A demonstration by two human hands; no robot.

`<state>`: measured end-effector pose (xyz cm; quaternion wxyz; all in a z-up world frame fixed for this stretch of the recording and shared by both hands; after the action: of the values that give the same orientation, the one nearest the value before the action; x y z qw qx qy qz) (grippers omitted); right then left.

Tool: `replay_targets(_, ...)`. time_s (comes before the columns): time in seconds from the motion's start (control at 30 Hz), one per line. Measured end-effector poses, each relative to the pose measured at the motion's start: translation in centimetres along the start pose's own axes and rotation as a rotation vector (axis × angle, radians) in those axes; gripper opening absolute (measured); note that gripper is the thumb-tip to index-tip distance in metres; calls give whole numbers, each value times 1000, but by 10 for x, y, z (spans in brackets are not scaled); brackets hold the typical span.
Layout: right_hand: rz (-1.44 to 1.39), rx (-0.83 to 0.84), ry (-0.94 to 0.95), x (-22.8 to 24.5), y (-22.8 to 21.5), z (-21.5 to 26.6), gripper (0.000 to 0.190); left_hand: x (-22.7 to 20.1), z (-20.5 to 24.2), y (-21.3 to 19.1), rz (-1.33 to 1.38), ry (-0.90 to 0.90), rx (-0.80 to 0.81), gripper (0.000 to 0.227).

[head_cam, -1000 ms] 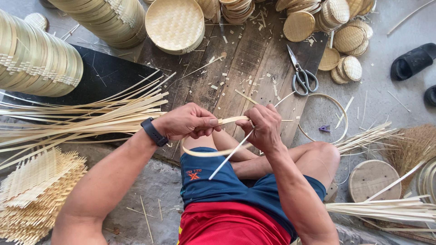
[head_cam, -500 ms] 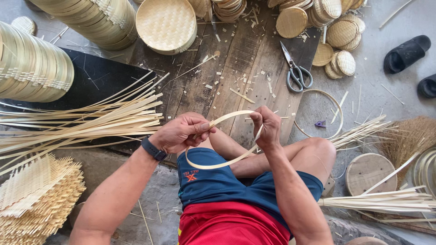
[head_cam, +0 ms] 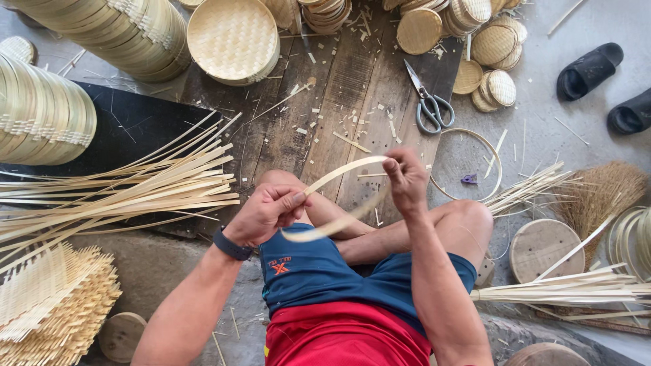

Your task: The person weaves thin bamboo strips by hand to create circular frames and baskets, using scissors to trim the material.

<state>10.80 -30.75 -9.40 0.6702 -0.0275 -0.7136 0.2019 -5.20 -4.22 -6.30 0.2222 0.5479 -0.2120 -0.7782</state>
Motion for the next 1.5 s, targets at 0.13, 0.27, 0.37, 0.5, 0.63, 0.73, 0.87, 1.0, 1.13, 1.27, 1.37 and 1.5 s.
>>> replay_targets(0.13,86,-66,-184,48,-23,15,67,0,-2,8,-254,266,-169,26)
replay_targets(0.27,4,84,-115,66,-10,56,41,5,-7,26,-459,420,-261,25)
replay_targets(0.37,-163,100,119,60,-1,72,26,8,-9,33,-480,453,-274,25)
replay_targets(0.5,-160,90,119,54,-6,70,15,2,-8,31,-449,462,-290,25)
replay_targets(0.63,-51,42,44,54,-14,71,14,-2,-8,31,-467,466,-309,25)
replay_targets(0.73,-49,1,15,55,-15,74,14,-2,-7,31,-472,444,-313,25)
replay_targets(0.87,-30,25,7,56,-16,74,13,0,-7,32,-481,426,-313,26)
replay_targets(1.0,-32,42,33,53,-16,76,13,6,-8,27,-506,447,-322,24)
replay_targets(1.13,128,23,71,38,-10,71,18,12,-8,22,-444,390,-311,22)
replay_targets(1.27,239,1,162,5,21,44,24,24,-2,39,-277,262,-123,23)
replay_targets(1.37,-158,83,235,-15,53,25,27,40,0,66,-306,140,47,24)
replay_targets(1.5,-186,57,111,-2,74,18,27,44,-4,76,-304,110,42,27)
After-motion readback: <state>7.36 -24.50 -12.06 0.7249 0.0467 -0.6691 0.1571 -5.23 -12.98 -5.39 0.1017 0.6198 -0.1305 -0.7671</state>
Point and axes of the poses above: each hand's wrist, its own z-axis away from the middle knuckle, its own y-axis out of the palm, x = y × z, the point moved 1 cm from there along -z, towards the middle knuckle, and after that the axes turned 8 degrees about y, right-handed, at the moved point
